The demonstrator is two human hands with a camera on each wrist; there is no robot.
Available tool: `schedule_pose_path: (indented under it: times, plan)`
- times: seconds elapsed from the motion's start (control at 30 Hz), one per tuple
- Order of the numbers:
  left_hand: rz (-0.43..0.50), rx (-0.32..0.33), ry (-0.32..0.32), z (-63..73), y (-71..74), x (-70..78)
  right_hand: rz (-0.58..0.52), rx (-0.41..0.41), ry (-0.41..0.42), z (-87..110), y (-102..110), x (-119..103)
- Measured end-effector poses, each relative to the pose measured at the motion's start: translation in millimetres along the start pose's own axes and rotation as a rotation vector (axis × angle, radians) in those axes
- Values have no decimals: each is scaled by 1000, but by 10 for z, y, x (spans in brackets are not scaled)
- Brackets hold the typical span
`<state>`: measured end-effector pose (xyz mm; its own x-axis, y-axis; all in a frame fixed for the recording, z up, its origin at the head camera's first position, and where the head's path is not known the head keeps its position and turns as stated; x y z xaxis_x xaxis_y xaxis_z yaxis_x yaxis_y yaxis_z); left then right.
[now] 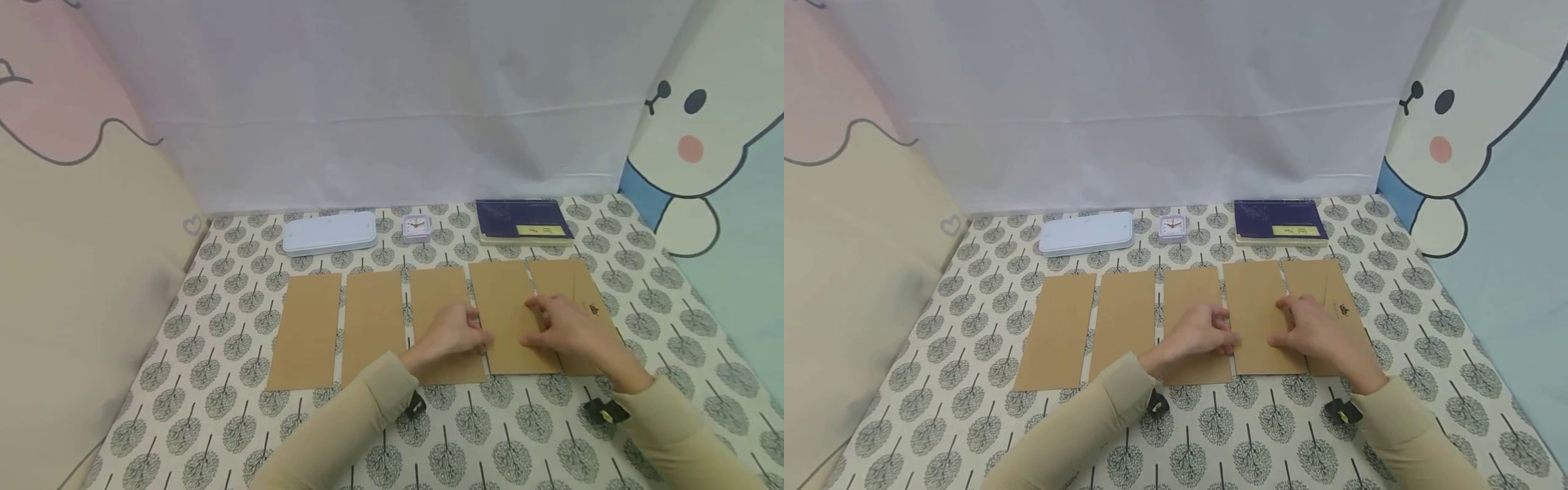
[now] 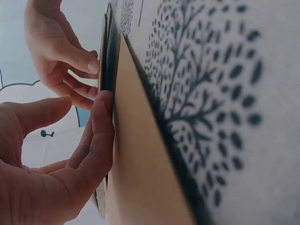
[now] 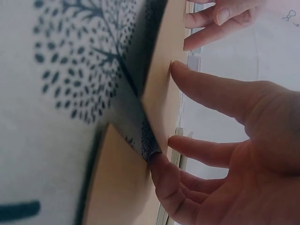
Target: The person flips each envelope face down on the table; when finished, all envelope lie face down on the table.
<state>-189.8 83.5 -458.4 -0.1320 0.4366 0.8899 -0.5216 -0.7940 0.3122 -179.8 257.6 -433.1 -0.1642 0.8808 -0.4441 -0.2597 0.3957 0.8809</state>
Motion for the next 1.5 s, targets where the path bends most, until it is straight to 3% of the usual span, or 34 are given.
schedule_pose_path:
  times: [0.3,0.53,0.77,0.87,1.0,1.2,1.37,1.5]
  plan:
    - [-34,11,27,26,-14,30,20,34,-30,47,27,14]
    - [-120,41,-63,-6,-43,140,-14,32,-73,117,180,133]
    - [49,6,-170,-102,-318,305,18,48,-93,161,315,449]
    - [108,-18,-171,-141,-460,382,23,47,-120,187,332,602]
    - [113,-33,-143,-190,-626,481,37,33,-189,243,351,779]
    - [-61,-44,-126,-247,-759,596,82,25,-294,342,371,947]
    - [-192,-33,-92,-322,-816,657,85,24,-314,377,384,1039]
    - [-212,-43,-67,-339,-856,661,77,29,-338,403,382,1085]
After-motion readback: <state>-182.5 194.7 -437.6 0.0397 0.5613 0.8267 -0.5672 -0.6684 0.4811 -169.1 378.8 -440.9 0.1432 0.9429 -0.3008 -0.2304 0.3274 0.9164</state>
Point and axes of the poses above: each hand's wrist, its own z-axis away from the middle knuckle, its own y-axis out of the back of the hand, x = y × z, the point moved 7 cm from there along -z, towards the middle knuckle, and after that the axes turned 3 degrees about z, right-handed, at the moved point
